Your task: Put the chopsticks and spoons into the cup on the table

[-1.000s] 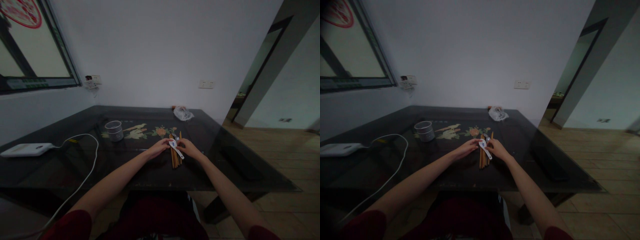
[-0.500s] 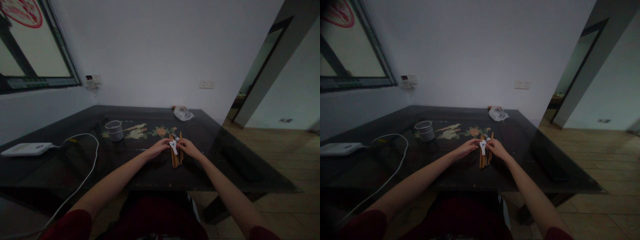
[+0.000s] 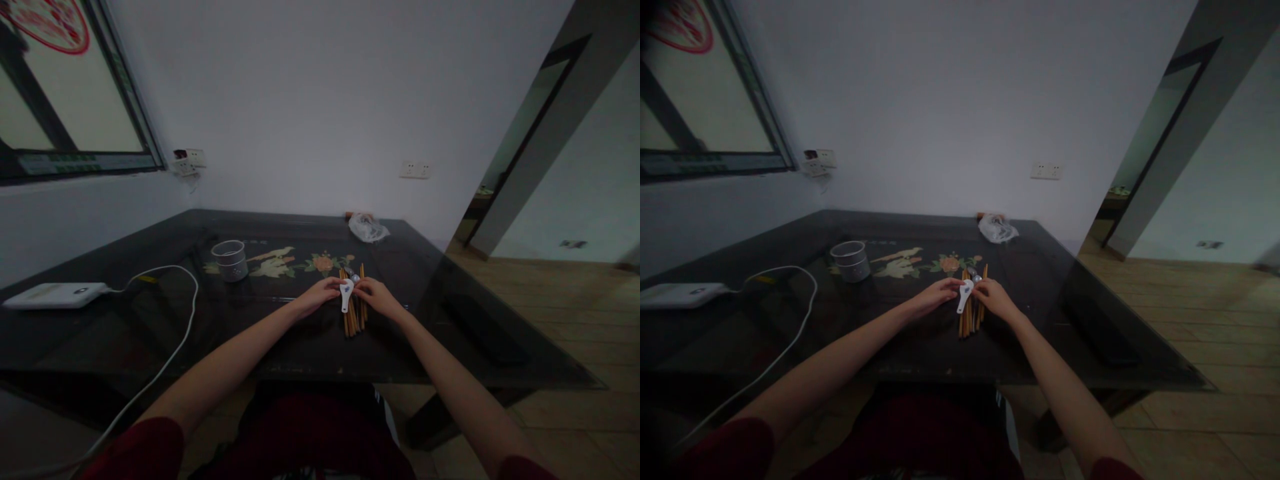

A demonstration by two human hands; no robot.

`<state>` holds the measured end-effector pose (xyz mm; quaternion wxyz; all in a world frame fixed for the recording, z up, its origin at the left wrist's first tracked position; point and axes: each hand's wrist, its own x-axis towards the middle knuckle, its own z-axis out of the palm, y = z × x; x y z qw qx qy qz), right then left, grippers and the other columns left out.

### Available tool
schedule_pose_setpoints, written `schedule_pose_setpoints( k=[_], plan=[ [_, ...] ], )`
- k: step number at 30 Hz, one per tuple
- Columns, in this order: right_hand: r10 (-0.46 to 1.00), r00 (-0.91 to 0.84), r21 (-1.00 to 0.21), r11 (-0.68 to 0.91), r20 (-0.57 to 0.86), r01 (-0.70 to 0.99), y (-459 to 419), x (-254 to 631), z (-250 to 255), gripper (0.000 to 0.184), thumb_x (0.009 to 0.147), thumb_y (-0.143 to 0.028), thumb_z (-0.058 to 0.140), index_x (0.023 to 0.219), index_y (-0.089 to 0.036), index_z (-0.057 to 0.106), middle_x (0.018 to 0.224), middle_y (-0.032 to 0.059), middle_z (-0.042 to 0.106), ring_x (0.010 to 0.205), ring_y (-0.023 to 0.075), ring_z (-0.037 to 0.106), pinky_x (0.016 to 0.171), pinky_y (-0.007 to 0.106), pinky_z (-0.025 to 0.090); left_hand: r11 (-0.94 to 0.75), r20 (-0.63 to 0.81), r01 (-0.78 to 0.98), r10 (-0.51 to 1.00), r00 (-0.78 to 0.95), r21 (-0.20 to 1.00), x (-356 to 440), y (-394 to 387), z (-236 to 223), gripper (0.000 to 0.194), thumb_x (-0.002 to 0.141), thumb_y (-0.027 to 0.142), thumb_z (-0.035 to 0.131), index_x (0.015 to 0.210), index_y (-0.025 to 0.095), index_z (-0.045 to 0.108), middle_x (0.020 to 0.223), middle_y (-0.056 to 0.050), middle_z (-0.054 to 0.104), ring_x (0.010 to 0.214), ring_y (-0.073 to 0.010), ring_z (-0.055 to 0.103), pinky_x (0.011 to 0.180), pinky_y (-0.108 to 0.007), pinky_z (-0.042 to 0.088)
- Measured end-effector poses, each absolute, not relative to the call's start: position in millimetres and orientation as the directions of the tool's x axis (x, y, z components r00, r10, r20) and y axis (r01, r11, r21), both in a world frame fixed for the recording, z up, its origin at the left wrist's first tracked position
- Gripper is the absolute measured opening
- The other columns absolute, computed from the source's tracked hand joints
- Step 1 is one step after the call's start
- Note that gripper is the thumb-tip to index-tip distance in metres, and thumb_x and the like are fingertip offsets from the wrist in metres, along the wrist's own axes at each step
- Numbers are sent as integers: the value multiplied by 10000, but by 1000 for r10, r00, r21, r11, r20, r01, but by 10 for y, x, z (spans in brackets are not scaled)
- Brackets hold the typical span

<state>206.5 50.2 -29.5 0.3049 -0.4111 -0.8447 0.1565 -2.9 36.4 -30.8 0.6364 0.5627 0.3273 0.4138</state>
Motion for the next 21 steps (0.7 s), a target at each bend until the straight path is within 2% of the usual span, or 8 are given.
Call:
schedule_pose_setpoints(
  k=[5, 12, 16, 21],
  plan=[
    [794, -470, -515, 608, 387, 604, 497, 2067, -283, 206, 857, -303, 525, 793, -183, 679, 896, 72, 656, 862, 194, 599, 831, 341, 451, 6, 53, -134, 901, 430, 991, -52, 372, -302, 350, 679, 42, 592, 1005, 158, 641, 1041, -78, 642, 940, -148, 592, 917, -311, 419],
    [806, -437, -511, 591, 399, 624, 506, 2073, -285, 214, 854, -310, 516, 779, -177, 667, 875, 72, 651, 828, 188, 598, 784, 322, 458, -102, 104, -20, 964, 245, 995, -122, 380, -148, 271, 689, 64, 542, 917, 158, 655, 1009, -68, 634, 966, -170, 564, 868, -312, 443],
    [832, -340, -565, 550, 439, 615, 549, 2104, -276, 225, 842, -348, 512, 832, -180, 662, 874, 69, 668, 832, 199, 614, 781, 335, 473, -123, 156, -160, 965, 213, 979, -195, 351, 76, 220, 716, 124, 563, 918, 159, 645, 1061, -81, 631, 1000, -181, 566, 852, -306, 453],
    [850, -282, -676, 526, 446, 517, 540, 2057, -59, 223, 831, -366, 517, 863, -187, 645, 884, 69, 681, 843, 213, 638, 778, 343, 496, -252, 298, -320, 949, 102, 913, -448, 304, 501, 172, 726, 176, 593, 889, 150, 639, 960, -66, 649, 900, -151, 601, 863, -307, 454]
  ],
)
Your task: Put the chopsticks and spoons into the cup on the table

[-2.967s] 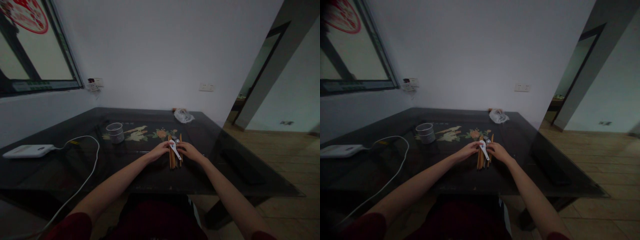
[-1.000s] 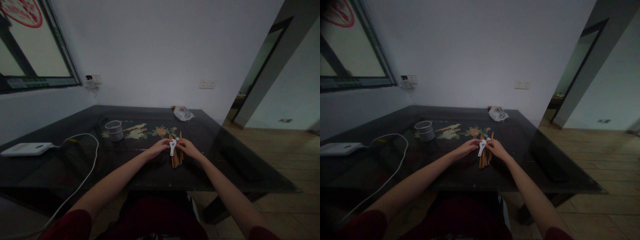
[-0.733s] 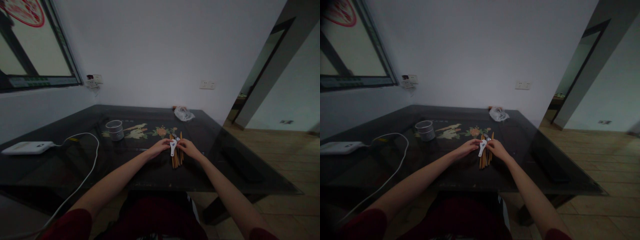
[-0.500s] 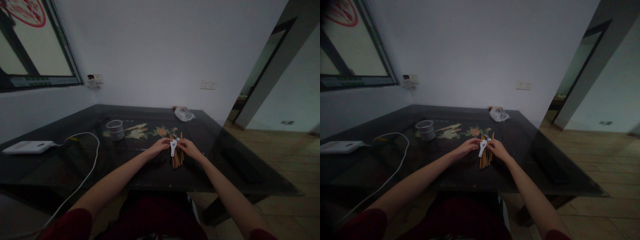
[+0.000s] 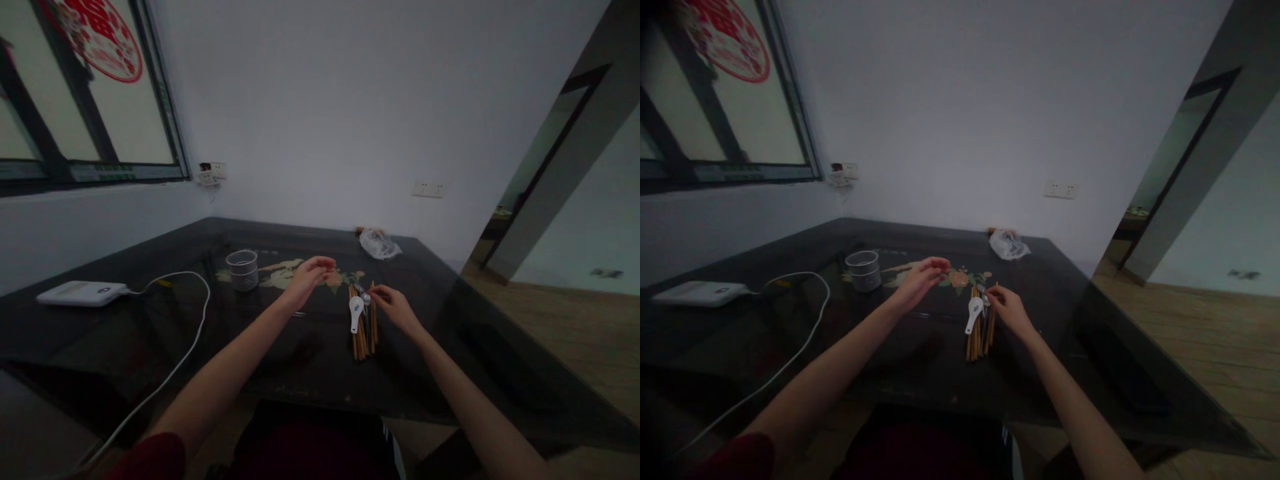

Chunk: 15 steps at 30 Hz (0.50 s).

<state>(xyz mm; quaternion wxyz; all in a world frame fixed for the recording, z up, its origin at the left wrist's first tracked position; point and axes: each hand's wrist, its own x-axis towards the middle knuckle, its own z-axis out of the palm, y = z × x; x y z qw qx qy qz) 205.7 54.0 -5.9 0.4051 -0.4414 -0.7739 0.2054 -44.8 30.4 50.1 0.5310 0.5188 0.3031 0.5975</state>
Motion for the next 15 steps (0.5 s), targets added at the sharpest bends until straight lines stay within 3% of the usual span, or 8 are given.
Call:
schedule_pose_setpoints(
  k=[3, 8, 12, 15],
  plan=[
    [834, -323, -726, 550, 447, 413, 482, 1911, 142, 215, 821, -357, 533, 915, -190, 630, 941, 73, 678, 886, 209, 639, 793, 329, 502, -435, 437, -297, 897, -64, 850, -778, 297, 743, 180, 721, 187, 589, 893, 162, 637, 920, -36, 650, 880, -138, 604, 878, -313, 452],
    [790, -435, -784, 568, 433, 251, 420, 1447, 356, 227, 814, -321, 554, 1000, -197, 586, 1012, 72, 657, 948, 185, 622, 818, 321, 499, -683, 612, -32, 673, -415, 729, -1653, 394, 824, 167, 717, 211, 553, 857, 154, 624, 870, -23, 642, 851, -133, 597, 884, -312, 452],
    [733, -527, -812, 569, 430, 128, 464, 930, 371, 250, 805, -301, 586, 1039, -214, 564, 1007, 54, 637, 959, 169, 605, 867, 344, 483, -580, 558, 235, 475, -680, 780, -2393, 562, 515, 175, 708, 215, 499, 829, 152, 609, 872, -29, 633, 881, -143, 579, 851, -276, 444],
    [707, -576, -852, 522, 410, 33, 552, 482, 319, 277, 787, -245, 607, 1055, -217, 547, 1007, 54, 625, 962, 169, 601, 907, 365, 464, -423, 395, 185, 486, -780, 887, -2738, 680, 190, 198, 705, 214, 457, 835, 146, 591, 880, -35, 632, 868, -142, 571, 775, -247, 440]
  ],
)
